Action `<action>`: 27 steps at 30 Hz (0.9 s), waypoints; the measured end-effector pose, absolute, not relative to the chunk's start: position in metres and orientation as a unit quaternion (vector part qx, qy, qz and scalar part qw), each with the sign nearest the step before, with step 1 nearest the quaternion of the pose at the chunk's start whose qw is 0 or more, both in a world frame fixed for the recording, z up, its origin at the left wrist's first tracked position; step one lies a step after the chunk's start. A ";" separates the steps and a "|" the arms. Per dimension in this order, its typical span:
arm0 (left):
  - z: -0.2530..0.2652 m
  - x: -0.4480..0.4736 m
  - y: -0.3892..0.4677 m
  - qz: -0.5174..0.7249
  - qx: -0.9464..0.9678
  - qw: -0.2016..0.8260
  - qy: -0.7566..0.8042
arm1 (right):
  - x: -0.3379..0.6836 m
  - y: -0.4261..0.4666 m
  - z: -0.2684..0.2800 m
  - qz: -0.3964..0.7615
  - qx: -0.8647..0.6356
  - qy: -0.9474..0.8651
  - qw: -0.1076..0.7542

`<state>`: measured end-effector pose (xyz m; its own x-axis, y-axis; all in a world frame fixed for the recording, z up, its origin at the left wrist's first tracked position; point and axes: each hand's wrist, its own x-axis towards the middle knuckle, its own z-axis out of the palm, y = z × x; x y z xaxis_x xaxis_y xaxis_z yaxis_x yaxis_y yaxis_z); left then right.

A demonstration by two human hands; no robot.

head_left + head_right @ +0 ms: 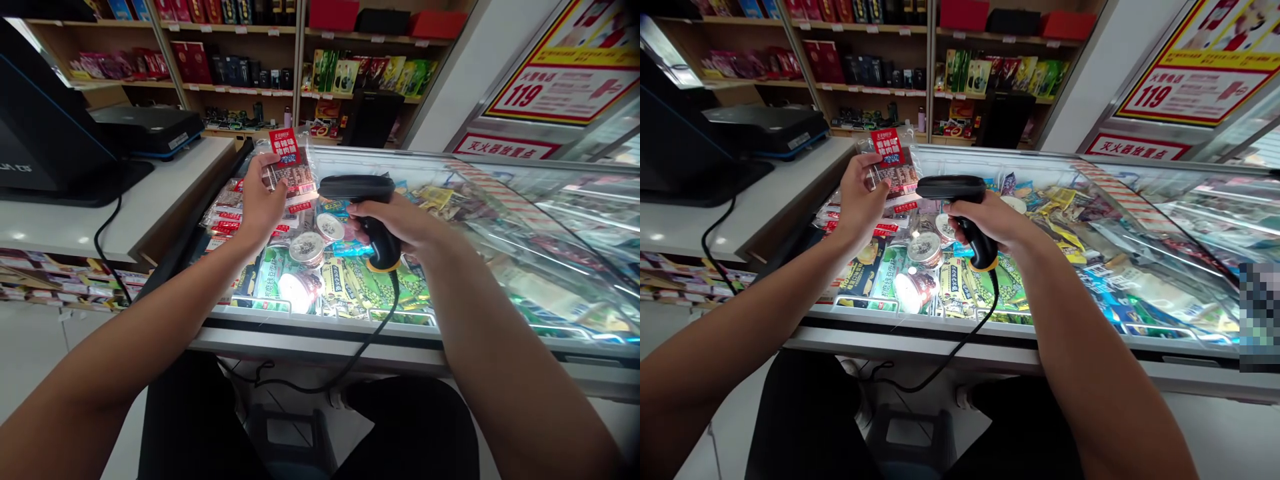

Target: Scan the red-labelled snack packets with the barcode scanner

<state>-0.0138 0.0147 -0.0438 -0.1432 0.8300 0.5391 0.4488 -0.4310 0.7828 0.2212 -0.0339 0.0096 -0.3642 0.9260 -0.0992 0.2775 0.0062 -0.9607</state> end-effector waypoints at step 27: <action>-0.043 -0.002 0.000 0.427 0.713 0.380 0.405 | 0.235 -0.014 0.002 0.492 -0.576 -0.536 0.372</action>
<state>-0.0020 -0.0004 -0.0427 0.3073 0.9029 0.3007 0.2537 -0.3822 0.8886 0.2345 -0.0145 0.0018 -0.0585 0.9840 -0.1682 0.2516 -0.1486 -0.9564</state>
